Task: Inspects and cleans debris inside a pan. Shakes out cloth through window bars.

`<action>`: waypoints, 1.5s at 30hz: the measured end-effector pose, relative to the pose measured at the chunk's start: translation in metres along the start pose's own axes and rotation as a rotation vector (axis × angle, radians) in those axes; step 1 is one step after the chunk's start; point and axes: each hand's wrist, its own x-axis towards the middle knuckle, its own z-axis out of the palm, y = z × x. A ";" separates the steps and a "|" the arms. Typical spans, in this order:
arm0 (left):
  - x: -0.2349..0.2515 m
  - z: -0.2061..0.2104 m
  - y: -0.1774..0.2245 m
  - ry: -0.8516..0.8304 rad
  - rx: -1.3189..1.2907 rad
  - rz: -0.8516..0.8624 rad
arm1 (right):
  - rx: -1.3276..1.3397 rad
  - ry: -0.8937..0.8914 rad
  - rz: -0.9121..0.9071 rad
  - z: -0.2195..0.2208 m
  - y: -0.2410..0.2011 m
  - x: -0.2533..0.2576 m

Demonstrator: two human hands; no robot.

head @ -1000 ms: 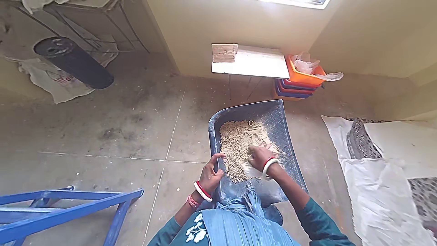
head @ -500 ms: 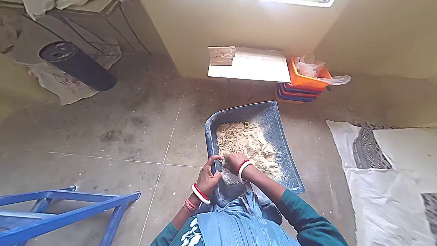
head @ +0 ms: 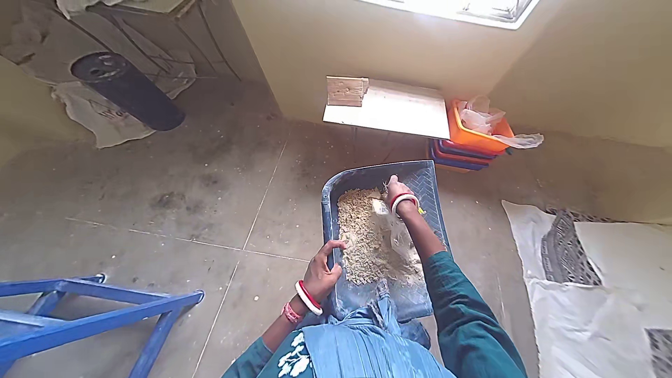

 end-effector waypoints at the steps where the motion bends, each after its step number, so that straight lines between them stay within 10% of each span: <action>1: 0.001 0.001 0.000 0.003 -0.003 0.001 | -0.020 0.000 0.003 0.000 -0.004 0.001; 14: 0.004 0.001 -0.002 0.063 -0.031 -0.065 | 0.409 0.223 -0.437 -0.031 0.083 -0.020; 22: 0.004 0.000 -0.003 0.068 -0.046 -0.060 | 0.688 0.137 -0.235 0.009 0.152 -0.058; 45: 0.017 -0.002 0.002 0.001 -0.015 -0.110 | -0.033 -0.165 -0.007 0.041 0.069 -0.053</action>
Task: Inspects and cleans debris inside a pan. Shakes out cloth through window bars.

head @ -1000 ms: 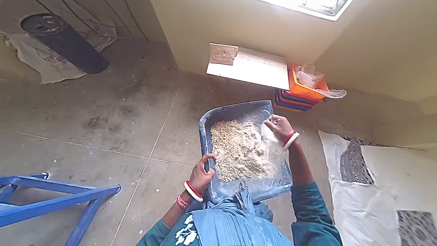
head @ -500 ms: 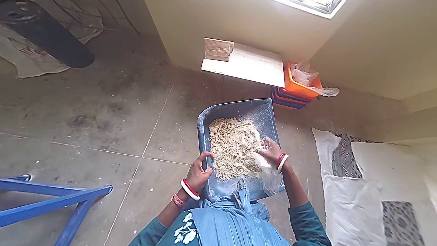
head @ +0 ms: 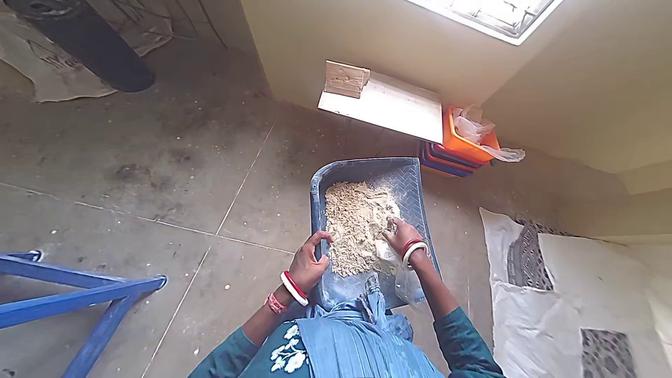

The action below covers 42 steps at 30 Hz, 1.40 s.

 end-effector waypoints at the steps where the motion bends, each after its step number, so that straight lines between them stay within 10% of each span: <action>1: 0.000 0.000 0.001 -0.011 0.006 -0.002 | -0.038 0.015 0.038 0.001 -0.007 -0.003; 42: 0.003 0.016 -0.003 0.030 -0.032 0.001 | 0.504 0.361 -0.257 0.007 0.084 -0.022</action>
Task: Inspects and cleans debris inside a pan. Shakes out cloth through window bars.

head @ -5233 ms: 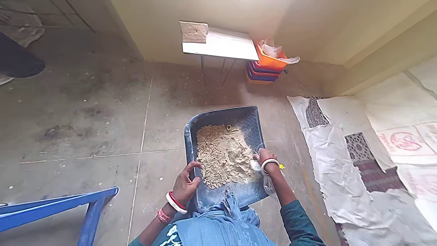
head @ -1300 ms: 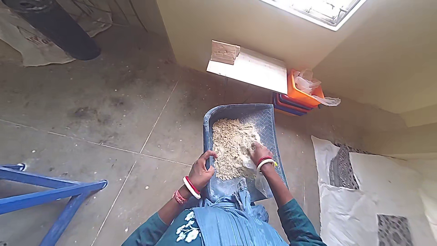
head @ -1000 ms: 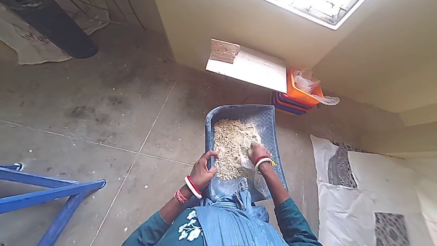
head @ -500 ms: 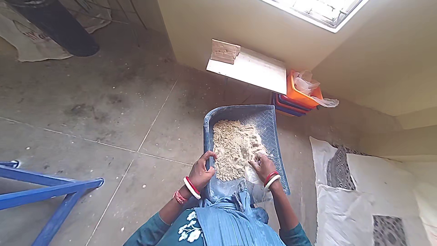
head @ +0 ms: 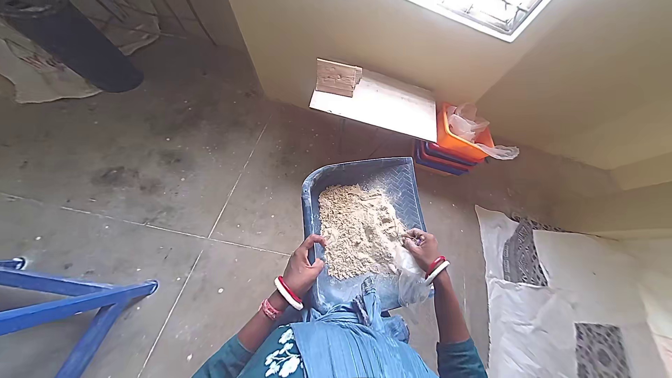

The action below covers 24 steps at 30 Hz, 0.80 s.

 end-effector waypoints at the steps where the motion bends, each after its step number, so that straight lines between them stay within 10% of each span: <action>1: 0.002 0.002 0.000 0.009 -0.006 0.000 | 0.051 0.026 -0.013 -0.004 0.006 0.002; 9: 0.012 0.015 -0.005 0.043 -0.034 0.016 | 0.272 0.196 0.032 -0.033 0.034 0.015; 14: 0.023 0.015 0.001 0.059 -0.005 0.024 | -0.021 -0.248 0.037 -0.055 0.023 0.010; 20: 0.044 0.016 0.004 0.044 -0.018 0.013 | 0.023 -0.229 0.041 -0.054 0.022 0.040; 24: 0.070 0.012 0.007 0.036 -0.010 0.024 | -0.212 -0.536 0.122 -0.055 0.002 0.057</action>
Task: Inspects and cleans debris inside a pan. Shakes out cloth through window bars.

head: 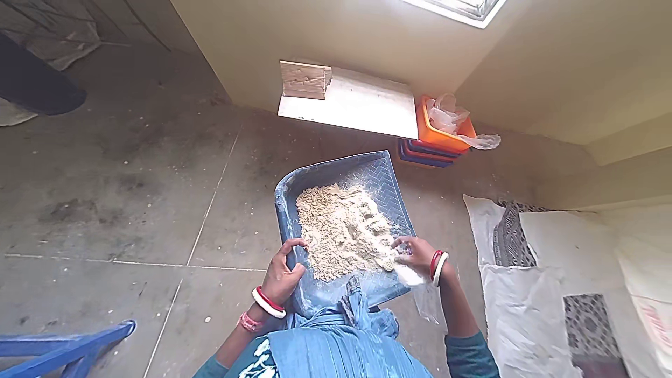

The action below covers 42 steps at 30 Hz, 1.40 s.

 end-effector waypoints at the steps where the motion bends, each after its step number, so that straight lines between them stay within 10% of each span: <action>1: 0.008 -0.001 0.001 0.002 -0.004 0.009 | -0.081 -0.070 0.050 0.003 -0.003 0.005; 7: 0.059 -0.009 0.015 -0.050 -0.012 0.008 | -0.387 -0.166 0.322 0.007 -0.035 0.036; 23: 0.165 -0.032 0.029 -0.166 0.023 0.025 | -0.386 -0.226 0.315 -0.037 -0.077 0.102; 42: 0.196 0.030 0.009 0.367 -0.115 -0.078 | 0.422 0.652 -0.027 -0.204 0.053 0.116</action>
